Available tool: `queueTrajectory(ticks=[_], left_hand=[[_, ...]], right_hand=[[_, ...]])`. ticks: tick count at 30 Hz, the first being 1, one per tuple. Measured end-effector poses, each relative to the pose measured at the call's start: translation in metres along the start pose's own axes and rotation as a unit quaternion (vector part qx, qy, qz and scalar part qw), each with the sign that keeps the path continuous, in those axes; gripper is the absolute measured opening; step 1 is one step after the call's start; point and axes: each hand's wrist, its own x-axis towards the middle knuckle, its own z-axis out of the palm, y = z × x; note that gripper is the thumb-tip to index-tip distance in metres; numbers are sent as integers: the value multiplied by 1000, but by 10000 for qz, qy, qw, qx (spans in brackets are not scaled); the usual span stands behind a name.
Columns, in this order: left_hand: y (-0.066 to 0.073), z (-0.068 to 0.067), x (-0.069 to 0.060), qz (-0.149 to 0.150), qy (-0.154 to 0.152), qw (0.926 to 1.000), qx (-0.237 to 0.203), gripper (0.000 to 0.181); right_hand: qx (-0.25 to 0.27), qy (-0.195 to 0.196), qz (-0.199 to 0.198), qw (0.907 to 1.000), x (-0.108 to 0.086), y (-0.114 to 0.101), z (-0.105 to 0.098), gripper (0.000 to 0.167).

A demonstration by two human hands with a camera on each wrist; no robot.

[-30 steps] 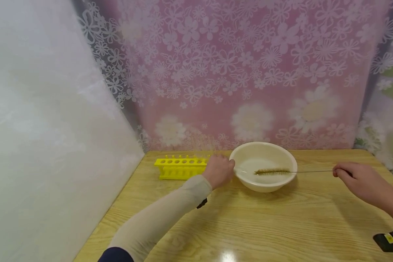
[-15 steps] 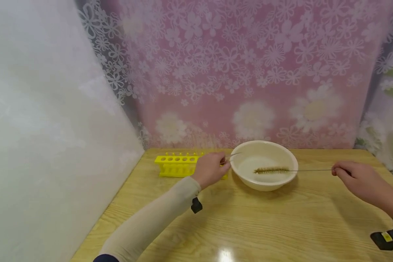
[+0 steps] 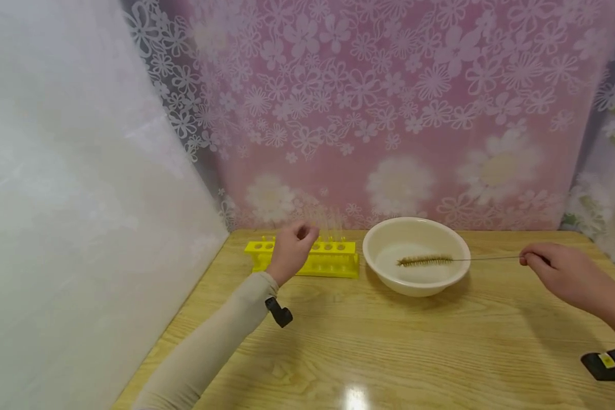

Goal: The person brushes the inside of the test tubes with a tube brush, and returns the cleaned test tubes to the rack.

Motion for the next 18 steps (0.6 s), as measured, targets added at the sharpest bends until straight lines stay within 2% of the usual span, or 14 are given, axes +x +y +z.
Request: queueTrajectory(ticks=[3, 10, 14, 18], left_hand=[[-8, -16, 5, -39, 382, 9988, -305, 35], [-40, -48, 17, -477, 1133, 9901, -679, 37], [-57, -58, 25, -591, 1484, 9822, -988, 40], [-67, -63, 31, -680, 1718, 9753, -1208, 42]], right_hand=[[21, -41, 28, 10000, 3, -2, -2, 27], [-125, 124, -158, 9997, 7, -3, 0, 23], [-179, 182, -248, 9994, 7, -3, 2, 20], [-209, 123, -231, 9994, 5, -3, 3, 20]])
